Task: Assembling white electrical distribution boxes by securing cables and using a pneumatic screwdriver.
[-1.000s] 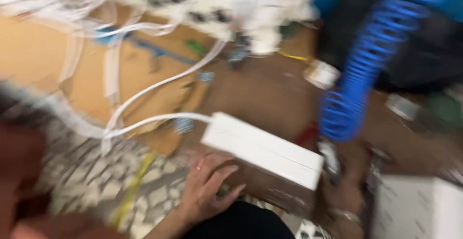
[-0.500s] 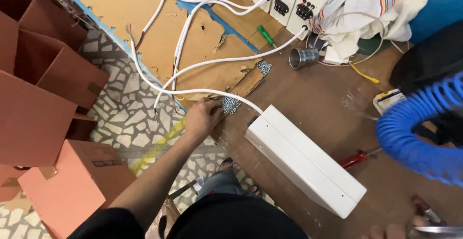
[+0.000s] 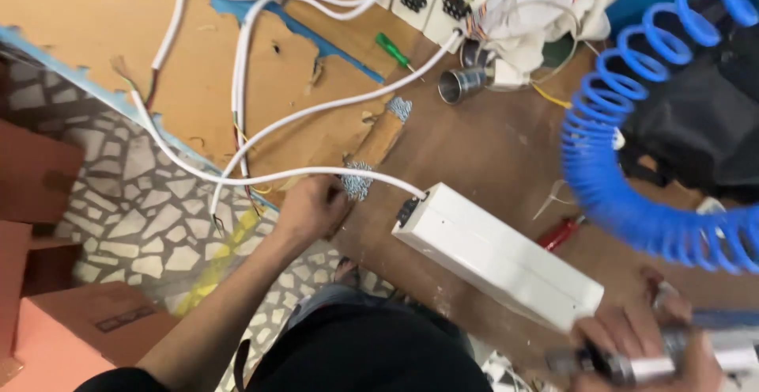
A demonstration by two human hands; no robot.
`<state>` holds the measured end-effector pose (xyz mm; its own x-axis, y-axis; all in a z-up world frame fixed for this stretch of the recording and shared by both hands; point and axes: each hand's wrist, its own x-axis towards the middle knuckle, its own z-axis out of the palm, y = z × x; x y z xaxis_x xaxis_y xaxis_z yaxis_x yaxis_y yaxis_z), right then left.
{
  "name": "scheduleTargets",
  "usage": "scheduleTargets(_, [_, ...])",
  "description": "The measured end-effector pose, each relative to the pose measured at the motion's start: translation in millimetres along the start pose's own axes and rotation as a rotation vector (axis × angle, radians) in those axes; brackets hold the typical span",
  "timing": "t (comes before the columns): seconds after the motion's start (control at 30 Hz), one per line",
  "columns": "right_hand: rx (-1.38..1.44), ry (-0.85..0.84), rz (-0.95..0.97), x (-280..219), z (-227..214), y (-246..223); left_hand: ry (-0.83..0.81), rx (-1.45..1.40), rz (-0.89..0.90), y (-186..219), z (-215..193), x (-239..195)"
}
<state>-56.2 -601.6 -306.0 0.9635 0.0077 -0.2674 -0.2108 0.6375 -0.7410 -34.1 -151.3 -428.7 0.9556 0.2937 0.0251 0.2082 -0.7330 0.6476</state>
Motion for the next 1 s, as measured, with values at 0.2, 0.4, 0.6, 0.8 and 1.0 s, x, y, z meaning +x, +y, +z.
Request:
scheduleTargets(0.2, [0.111,-0.032,-0.075,24,130,19,0.01,-0.503,-0.167,-2,-11,-16])
scheduleTargets(0.4, [-0.158,-0.066,-0.401,32,173,41,-0.143,-0.925,-0.215,77,-51,-51])
scheduleTargets(0.6, [-0.12,-0.161,-0.339,34,198,42,-0.392,-1.159,0.021,127,-57,-60])
scheduleTargets(0.8, [-0.081,-0.121,-0.318,37,200,45,-0.39,-1.169,0.021,131,-55,-59])
scheduleTargets(1.0, [-0.136,-0.106,-0.363,38,199,52,-0.376,-1.109,0.05,129,-51,-55])
